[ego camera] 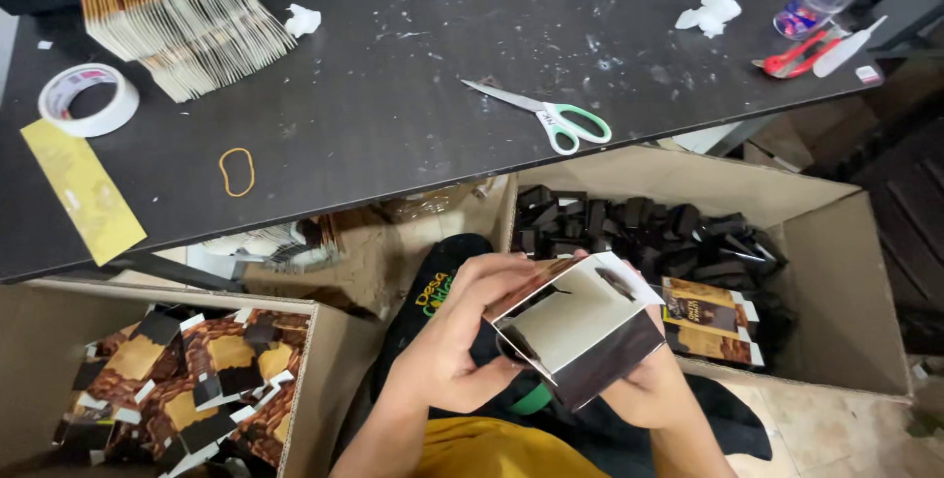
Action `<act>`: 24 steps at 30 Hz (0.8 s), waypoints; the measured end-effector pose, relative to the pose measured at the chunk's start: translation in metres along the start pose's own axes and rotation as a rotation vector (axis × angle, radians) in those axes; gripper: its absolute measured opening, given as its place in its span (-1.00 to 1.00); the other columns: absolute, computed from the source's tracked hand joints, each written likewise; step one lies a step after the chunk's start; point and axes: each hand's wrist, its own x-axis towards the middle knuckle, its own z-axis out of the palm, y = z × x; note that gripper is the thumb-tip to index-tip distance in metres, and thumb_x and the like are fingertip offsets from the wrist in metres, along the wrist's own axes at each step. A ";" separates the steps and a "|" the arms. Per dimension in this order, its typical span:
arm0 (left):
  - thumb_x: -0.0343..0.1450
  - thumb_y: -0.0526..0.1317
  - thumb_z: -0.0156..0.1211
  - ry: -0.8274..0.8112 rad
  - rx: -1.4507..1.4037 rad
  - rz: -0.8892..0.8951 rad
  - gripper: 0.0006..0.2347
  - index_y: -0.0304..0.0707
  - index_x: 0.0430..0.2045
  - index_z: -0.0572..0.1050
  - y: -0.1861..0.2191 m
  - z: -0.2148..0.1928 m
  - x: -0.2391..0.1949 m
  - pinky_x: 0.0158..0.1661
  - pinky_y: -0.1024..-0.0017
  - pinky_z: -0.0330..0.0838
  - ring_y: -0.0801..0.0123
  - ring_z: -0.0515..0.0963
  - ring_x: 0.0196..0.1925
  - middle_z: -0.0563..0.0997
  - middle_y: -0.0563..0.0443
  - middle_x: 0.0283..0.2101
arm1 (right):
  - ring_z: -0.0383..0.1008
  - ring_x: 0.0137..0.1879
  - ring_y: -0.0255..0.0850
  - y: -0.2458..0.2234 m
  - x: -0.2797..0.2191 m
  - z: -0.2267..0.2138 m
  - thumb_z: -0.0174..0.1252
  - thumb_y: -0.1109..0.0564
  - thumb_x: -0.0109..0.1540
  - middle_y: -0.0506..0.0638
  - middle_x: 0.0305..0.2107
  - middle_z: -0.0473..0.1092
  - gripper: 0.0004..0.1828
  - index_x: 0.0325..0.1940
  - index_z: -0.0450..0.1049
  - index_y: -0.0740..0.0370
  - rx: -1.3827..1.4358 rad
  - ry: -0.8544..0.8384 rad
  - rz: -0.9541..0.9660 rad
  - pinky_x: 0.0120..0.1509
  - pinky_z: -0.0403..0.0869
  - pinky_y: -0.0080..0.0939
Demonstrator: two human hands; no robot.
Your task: The person sits on the floor and packs small black items into rectangular boxes with brown and white labels. They use scissors to trim the items before placing them inside the boxes and then arrange the filled boxes into a larger cardboard container.
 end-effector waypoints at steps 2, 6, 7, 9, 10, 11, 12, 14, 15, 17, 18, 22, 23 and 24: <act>0.54 0.00 0.02 -0.013 0.043 0.000 -0.52 -0.32 0.26 0.20 -0.001 0.002 -0.002 0.39 0.05 0.24 -0.05 0.34 0.41 0.34 -0.24 0.29 | 0.06 0.61 0.16 0.008 -0.009 -0.004 0.15 -0.06 0.26 0.37 0.48 -0.04 -0.05 0.52 -0.19 0.41 -0.061 0.014 -0.013 0.67 0.09 0.18; 0.36 -0.21 0.18 -0.043 0.090 0.014 -0.45 -0.34 0.25 0.19 -0.007 0.003 -0.007 0.36 -0.02 0.20 -0.14 0.33 0.41 0.32 -0.31 0.29 | 0.05 0.61 0.14 0.037 -0.030 -0.011 0.14 -0.08 0.27 0.32 0.48 -0.04 -0.09 0.53 -0.11 0.39 -0.143 0.032 -0.042 0.69 0.08 0.19; 0.30 -0.25 0.25 -0.078 0.131 0.007 -0.36 -0.34 0.29 0.13 -0.011 0.004 -0.008 0.34 0.01 0.18 -0.12 0.32 0.42 0.29 -0.32 0.32 | 0.05 0.61 0.12 0.041 -0.034 -0.012 0.13 -0.09 0.27 0.30 0.48 -0.05 -0.11 0.53 -0.07 0.38 -0.185 0.044 -0.054 0.70 0.07 0.20; 0.23 -0.30 0.31 -0.116 0.169 0.001 -0.26 -0.34 0.33 0.07 -0.020 0.007 -0.012 0.32 0.05 0.16 -0.11 0.31 0.43 0.27 -0.33 0.35 | 0.05 0.61 0.11 0.036 -0.032 -0.009 0.13 -0.09 0.28 0.27 0.48 -0.05 -0.13 0.53 -0.03 0.37 -0.228 0.060 -0.063 0.71 0.06 0.21; 0.29 -0.20 0.40 -0.063 0.174 -0.003 -0.25 -0.34 0.34 0.06 -0.026 0.009 -0.015 0.39 0.05 0.15 -0.09 0.29 0.44 0.27 -0.28 0.36 | 0.12 0.58 0.09 0.027 -0.027 -0.006 0.12 -0.05 0.28 0.27 0.48 -0.01 -0.16 0.52 0.00 0.40 -0.219 0.050 -0.032 0.66 0.14 0.14; 0.35 -0.11 0.50 -0.010 0.180 -0.007 -0.22 -0.34 0.34 0.05 -0.031 0.011 -0.017 0.47 0.05 0.15 -0.08 0.27 0.46 0.26 -0.24 0.38 | 0.19 0.55 0.08 0.017 -0.021 -0.003 0.10 0.00 0.28 0.27 0.47 0.03 -0.20 0.51 0.02 0.43 -0.210 0.040 -0.002 0.62 0.22 0.06; 0.35 -0.11 0.50 -0.014 0.178 -0.006 -0.22 -0.34 0.34 0.05 -0.032 0.011 -0.018 0.47 0.05 0.15 -0.08 0.27 0.46 0.26 -0.24 0.38 | 0.19 0.55 0.08 0.022 -0.026 -0.004 0.10 0.00 0.28 0.27 0.47 0.03 -0.20 0.51 0.02 0.43 -0.211 0.044 0.000 0.62 0.22 0.06; 0.32 -0.33 0.43 0.040 -0.140 -0.149 -0.30 -0.34 0.30 0.08 -0.034 0.013 -0.018 0.32 0.20 0.41 0.02 0.51 0.30 0.27 -0.29 0.28 | 0.11 0.61 0.13 0.033 -0.036 -0.007 0.15 0.04 0.28 0.32 0.50 -0.04 -0.29 0.45 0.14 0.35 -0.292 -0.002 -0.017 0.64 0.18 0.13; 0.32 -0.33 0.43 0.035 -0.142 -0.149 -0.30 -0.34 0.30 0.08 -0.034 0.012 -0.018 0.32 0.20 0.41 0.02 0.51 0.30 0.27 -0.29 0.28 | 0.11 0.61 0.13 0.030 -0.033 -0.006 0.15 0.04 0.28 0.32 0.50 -0.04 -0.29 0.45 0.14 0.35 -0.293 0.002 -0.015 0.64 0.18 0.13; 0.35 -0.25 0.42 0.046 -0.080 -0.126 -0.30 -0.33 0.32 0.07 -0.034 0.011 -0.018 0.27 0.24 0.40 0.07 0.50 0.27 0.30 -0.28 0.27 | 0.08 0.62 0.11 0.024 -0.027 -0.005 0.15 0.00 0.28 0.29 0.46 0.07 -0.24 0.47 0.09 0.39 -0.274 0.017 0.017 0.66 0.14 0.11; 0.35 -0.25 0.42 0.042 -0.083 -0.127 -0.30 -0.33 0.32 0.07 -0.033 0.013 -0.019 0.27 0.24 0.40 0.07 0.50 0.27 0.30 -0.28 0.27 | 0.08 0.62 0.11 0.022 -0.026 -0.004 0.15 0.00 0.28 0.29 0.46 0.07 -0.24 0.47 0.09 0.39 -0.275 0.020 0.020 0.66 0.14 0.11; 0.32 -0.27 0.47 0.067 -0.088 -0.116 -0.20 -0.26 0.37 0.00 -0.034 0.016 -0.021 0.26 0.23 0.39 0.06 0.48 0.26 0.32 -0.31 0.28 | 0.16 0.57 0.13 0.008 -0.011 0.001 0.13 0.08 0.30 0.30 0.46 0.05 -0.31 0.45 0.12 0.38 -0.199 0.023 -0.028 0.62 0.21 0.11; 0.29 -0.27 0.51 0.074 -0.092 -0.114 -0.16 -0.21 0.40 -0.03 -0.035 0.017 -0.022 0.26 0.24 0.37 0.07 0.48 0.26 0.33 -0.31 0.28 | 0.26 0.52 0.10 0.003 -0.007 0.003 0.14 0.08 0.28 0.29 0.45 0.08 -0.27 0.46 0.10 0.42 -0.166 0.021 0.003 0.58 0.25 0.05; 0.29 -0.27 0.51 0.075 -0.091 -0.114 -0.16 -0.21 0.40 -0.03 -0.041 0.019 -0.024 0.26 0.24 0.37 0.07 0.48 0.26 0.33 -0.31 0.28 | 0.26 0.52 0.10 -0.003 -0.004 0.005 0.14 0.08 0.28 0.29 0.45 0.08 -0.27 0.46 0.10 0.42 -0.165 0.020 0.001 0.58 0.25 0.05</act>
